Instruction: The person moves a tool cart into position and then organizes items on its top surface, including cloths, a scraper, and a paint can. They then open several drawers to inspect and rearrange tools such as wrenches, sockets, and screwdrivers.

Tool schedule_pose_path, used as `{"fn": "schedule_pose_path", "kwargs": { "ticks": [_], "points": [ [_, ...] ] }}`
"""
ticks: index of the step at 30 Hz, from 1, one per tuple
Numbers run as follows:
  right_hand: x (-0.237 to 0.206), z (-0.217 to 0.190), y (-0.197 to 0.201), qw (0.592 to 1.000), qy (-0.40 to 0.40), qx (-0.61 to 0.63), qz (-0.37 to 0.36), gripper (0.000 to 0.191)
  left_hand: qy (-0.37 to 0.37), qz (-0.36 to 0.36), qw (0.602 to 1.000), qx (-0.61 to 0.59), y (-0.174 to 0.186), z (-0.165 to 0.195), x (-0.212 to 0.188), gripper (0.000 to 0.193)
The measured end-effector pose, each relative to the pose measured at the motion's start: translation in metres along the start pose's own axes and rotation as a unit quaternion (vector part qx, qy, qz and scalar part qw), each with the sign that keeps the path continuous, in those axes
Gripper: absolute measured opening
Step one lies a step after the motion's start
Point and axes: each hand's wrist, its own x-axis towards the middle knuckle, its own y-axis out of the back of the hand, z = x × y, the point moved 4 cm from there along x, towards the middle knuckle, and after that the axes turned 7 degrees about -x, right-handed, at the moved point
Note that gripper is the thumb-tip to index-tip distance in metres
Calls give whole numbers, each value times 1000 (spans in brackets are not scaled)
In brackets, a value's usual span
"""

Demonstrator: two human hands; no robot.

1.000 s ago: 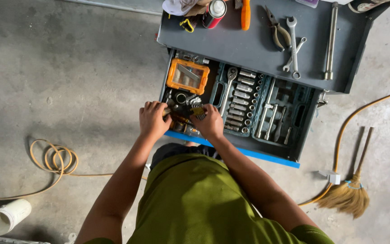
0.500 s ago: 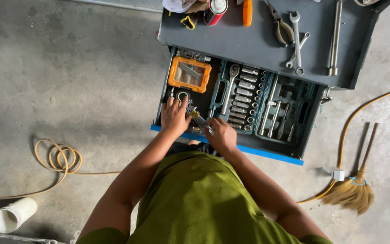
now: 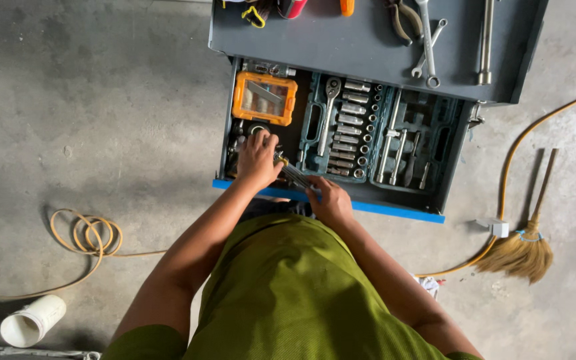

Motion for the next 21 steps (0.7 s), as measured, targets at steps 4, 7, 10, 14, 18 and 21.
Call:
{"fn": "schedule_pose_path", "kwargs": {
  "ticks": [4,7,10,14,18,21],
  "points": [
    [1,3,4,999,-17,18,-21,28,10,-67,996,-52,-8,-10,6,58],
    [6,9,5,999,-28,29,-25,20,11,-160,985,-65,-12,-15,5,44],
    [9,16,9,999,-30,-22,-21,17,-76,-107,989,-61,-5,-3,-4,38],
    [2,36,31,997,-22,-69,13,18,-22,-84,982,-170,-16,24,-24,36],
    [-5,58,49,986,-59,-152,-24,21,29,-41,986,-160,-36,50,-20,38],
    [-9,62,54,977,-68,-200,-13,21,86,-65,987,-122,-45,54,-15,48]
  ]
}}
